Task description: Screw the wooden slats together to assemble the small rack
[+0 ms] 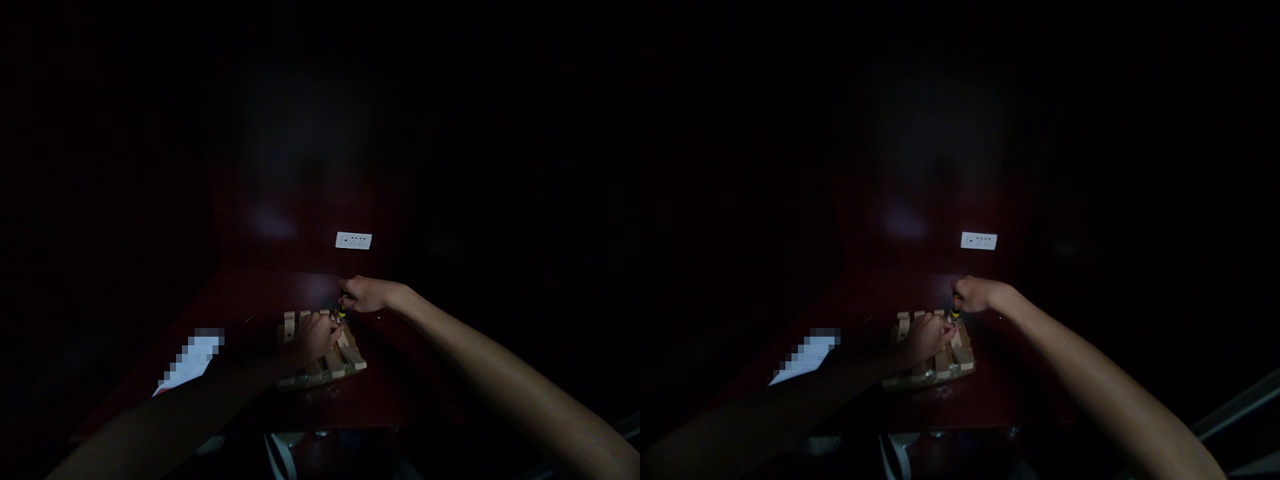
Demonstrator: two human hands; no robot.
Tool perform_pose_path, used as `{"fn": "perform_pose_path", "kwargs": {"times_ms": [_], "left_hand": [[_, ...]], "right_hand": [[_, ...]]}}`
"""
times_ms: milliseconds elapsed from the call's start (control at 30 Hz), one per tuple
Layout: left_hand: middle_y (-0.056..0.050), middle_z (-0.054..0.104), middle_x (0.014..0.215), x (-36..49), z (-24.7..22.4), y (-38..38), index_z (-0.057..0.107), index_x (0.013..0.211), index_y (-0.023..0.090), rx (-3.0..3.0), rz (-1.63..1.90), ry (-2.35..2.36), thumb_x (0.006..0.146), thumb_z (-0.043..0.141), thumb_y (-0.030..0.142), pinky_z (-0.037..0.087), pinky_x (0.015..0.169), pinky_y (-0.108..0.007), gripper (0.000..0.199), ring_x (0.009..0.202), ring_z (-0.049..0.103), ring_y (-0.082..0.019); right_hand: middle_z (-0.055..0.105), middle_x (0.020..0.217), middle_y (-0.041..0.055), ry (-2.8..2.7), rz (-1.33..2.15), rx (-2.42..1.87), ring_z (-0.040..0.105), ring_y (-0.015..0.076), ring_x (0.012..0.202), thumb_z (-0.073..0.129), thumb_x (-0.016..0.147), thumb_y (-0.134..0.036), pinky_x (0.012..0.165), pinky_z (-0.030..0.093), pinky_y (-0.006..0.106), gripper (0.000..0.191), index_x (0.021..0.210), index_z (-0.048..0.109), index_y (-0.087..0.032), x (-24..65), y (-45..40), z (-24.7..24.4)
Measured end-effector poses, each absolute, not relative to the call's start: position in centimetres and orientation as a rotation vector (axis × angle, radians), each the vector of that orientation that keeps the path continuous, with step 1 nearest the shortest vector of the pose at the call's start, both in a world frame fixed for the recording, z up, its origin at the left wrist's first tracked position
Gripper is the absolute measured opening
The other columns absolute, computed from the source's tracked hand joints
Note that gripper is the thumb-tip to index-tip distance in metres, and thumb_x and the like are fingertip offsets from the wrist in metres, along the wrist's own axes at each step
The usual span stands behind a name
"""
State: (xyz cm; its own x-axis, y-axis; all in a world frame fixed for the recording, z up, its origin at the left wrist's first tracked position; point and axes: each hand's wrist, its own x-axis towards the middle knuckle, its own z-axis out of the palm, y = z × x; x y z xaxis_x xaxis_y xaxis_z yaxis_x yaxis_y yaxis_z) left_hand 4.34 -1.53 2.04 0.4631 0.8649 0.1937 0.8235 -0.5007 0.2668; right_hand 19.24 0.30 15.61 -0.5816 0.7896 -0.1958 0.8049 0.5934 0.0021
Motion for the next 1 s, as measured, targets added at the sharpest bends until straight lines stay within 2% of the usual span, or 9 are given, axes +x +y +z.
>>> {"fn": "perform_pose_path", "kwargs": {"times_ms": [200,300,400,500,600,700,867,933,1000], "left_hand": [[-0.009,0.07,0.082,4.4,2.2,-1.6,0.074,0.086,0.02,2.541,0.463,1.533,0.091,0.042,0.038,0.043,0.074,-0.03,0.037,0.081,0.063,-0.022],[-0.008,0.07,0.08,4.3,2.0,-1.6,0.074,0.088,0.021,2.562,0.479,1.507,0.091,0.043,0.036,0.043,0.073,-0.03,0.034,0.079,0.063,-0.022],[-0.009,0.07,0.08,4.3,1.7,-1.4,0.074,0.085,0.02,2.579,0.503,1.506,0.091,0.044,0.036,0.042,0.074,-0.03,0.034,0.079,0.063,-0.022],[-0.009,0.069,0.079,4.3,1.6,-1.3,0.073,0.084,0.02,2.586,0.52,1.494,0.091,0.044,0.036,0.042,0.072,-0.03,0.035,0.078,0.063,-0.022],[-0.009,0.069,0.078,4.3,1.5,-1.3,0.074,0.087,0.021,2.585,0.518,1.491,0.091,0.044,0.036,0.042,0.071,-0.03,0.034,0.077,0.063,-0.022],[-0.009,0.07,0.08,4.4,1.5,-1.3,0.074,0.089,0.02,2.558,0.515,1.524,0.092,0.044,0.04,0.042,0.072,-0.03,0.036,0.078,0.063,-0.022],[-0.01,0.07,0.084,4.4,1.7,-1.5,0.074,0.09,0.02,2.573,0.496,1.527,0.093,0.042,0.039,0.043,0.076,-0.031,0.037,0.083,0.063,-0.023],[-0.009,0.07,0.084,4.4,1.8,-1.5,0.074,0.09,0.02,2.575,0.477,1.532,0.093,0.042,0.038,0.044,0.075,-0.031,0.037,0.083,0.063,-0.023],[-0.009,0.07,0.084,4.4,1.9,-1.6,0.074,0.09,0.02,2.571,0.469,1.533,0.093,0.042,0.038,0.044,0.074,-0.031,0.037,0.081,0.063,-0.022]], "right_hand": [[0.07,0.077,0.0151,2.593,0.067,1.361,0.066,0.0228,0.073,0.039,0.095,-0.048,0.063,0.043,0.029,0.05,0.09,0.07,-0.009,19.2,0.9,15.0],[0.07,0.081,0.0128,2.603,-0.018,1.399,0.065,0.0207,0.073,0.044,0.093,-0.045,0.061,0.043,0.026,0.041,0.096,0.068,-0.012,19.4,0.8,15.3],[0.07,0.088,0.0088,2.655,-0.098,1.386,0.064,0.0172,0.075,0.055,0.087,-0.032,0.062,0.043,0.023,0.025,0.105,0.064,-0.016,19.4,0.3,15.6],[0.07,0.092,0.0086,2.653,-0.128,1.341,0.064,0.0165,0.076,0.058,0.084,-0.026,0.062,0.043,0.021,0.025,0.106,0.061,-0.016,19.3,-0.1,15.6],[0.069,0.093,0.011,2.628,-0.14,1.352,0.064,0.0173,0.075,0.056,0.086,-0.029,0.061,0.043,0.022,0.027,0.108,0.059,-0.014,19.3,0.0,15.3],[0.071,0.084,0.01,2.604,-0.228,1.371,0.064,0.0163,0.068,0.051,0.09,-0.032,0.057,0.043,0.022,0.027,0.106,0.06,-0.012,19.6,0.5,14.8],[0.07,0.07,0.0088,2.555,-0.377,1.409,0.064,0.0149,0.059,0.04,0.095,-0.039,0.056,0.044,0.022,0.038,0.085,0.065,-0.011,19.8,0.7,14.6],[0.07,0.071,0.0096,2.534,-0.333,1.429,0.065,0.0161,0.061,0.042,0.094,-0.042,0.058,0.045,0.023,0.04,0.082,0.066,-0.011,19.7,0.4,14.8],[0.071,0.08,0.0102,2.562,-0.24,1.431,0.066,0.0178,0.07,0.052,0.089,-0.04,0.063,0.046,0.023,0.031,0.091,0.065,-0.012,19.7,0.1,15.2]]}}
